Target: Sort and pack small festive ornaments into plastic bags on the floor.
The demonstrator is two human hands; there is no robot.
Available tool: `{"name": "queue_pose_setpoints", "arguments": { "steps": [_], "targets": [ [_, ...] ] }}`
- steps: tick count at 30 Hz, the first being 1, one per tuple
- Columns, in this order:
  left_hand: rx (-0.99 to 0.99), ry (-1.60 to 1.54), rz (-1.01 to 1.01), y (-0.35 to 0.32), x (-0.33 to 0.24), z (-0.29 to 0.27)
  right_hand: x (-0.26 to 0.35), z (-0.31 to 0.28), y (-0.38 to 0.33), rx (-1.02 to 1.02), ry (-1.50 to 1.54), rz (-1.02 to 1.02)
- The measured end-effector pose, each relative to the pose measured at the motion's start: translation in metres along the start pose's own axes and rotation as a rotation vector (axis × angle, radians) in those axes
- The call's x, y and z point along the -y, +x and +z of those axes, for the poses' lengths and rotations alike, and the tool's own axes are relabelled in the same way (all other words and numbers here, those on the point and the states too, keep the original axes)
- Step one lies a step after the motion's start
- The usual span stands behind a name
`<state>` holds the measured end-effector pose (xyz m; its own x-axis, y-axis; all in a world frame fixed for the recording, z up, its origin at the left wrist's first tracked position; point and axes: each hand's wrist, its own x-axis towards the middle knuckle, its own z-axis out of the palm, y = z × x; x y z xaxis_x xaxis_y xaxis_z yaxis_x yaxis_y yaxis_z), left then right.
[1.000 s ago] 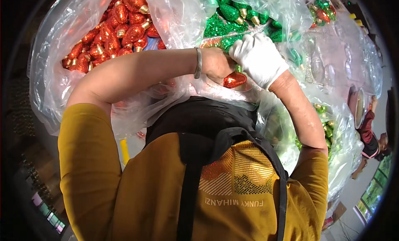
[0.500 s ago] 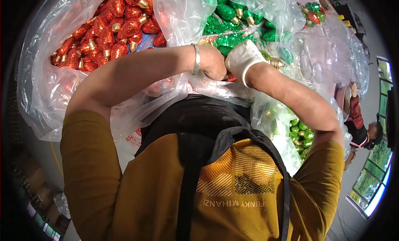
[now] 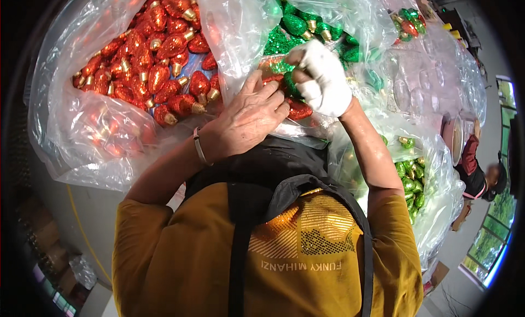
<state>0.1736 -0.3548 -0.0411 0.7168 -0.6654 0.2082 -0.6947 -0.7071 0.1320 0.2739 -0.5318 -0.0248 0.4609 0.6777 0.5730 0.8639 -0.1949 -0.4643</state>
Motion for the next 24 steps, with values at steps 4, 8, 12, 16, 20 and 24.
{"name": "queue_pose_setpoints", "arguments": {
  "steps": [4, 8, 12, 16, 20, 24],
  "targets": [
    [-0.258, -0.089, 0.033, -0.01, 0.004, 0.025, 0.005, 0.013, 0.002, 0.329, -0.185, -0.258],
    [-0.264, -0.115, 0.028, -0.021, 0.007, 0.035, -0.001, 0.019, 0.0, 0.218, -0.071, -0.264],
    [-0.184, -0.129, 0.038, -0.018, 0.006, 0.029, 0.023, 0.027, -0.009, -0.562, 0.489, 0.658],
    [-0.263, -0.111, 0.047, -0.022, 0.008, 0.032, 0.026, 0.037, -0.022, -0.173, 0.202, 0.658],
    [-0.174, -0.13, 0.097, -0.018, 0.015, 0.024, 0.025, 0.005, -0.011, 0.086, -0.655, 0.065],
    [-0.167, -0.187, 0.148, -0.012, 0.022, 0.02, 0.027, 0.008, -0.005, 0.576, -0.629, 0.406]
  ]
}}
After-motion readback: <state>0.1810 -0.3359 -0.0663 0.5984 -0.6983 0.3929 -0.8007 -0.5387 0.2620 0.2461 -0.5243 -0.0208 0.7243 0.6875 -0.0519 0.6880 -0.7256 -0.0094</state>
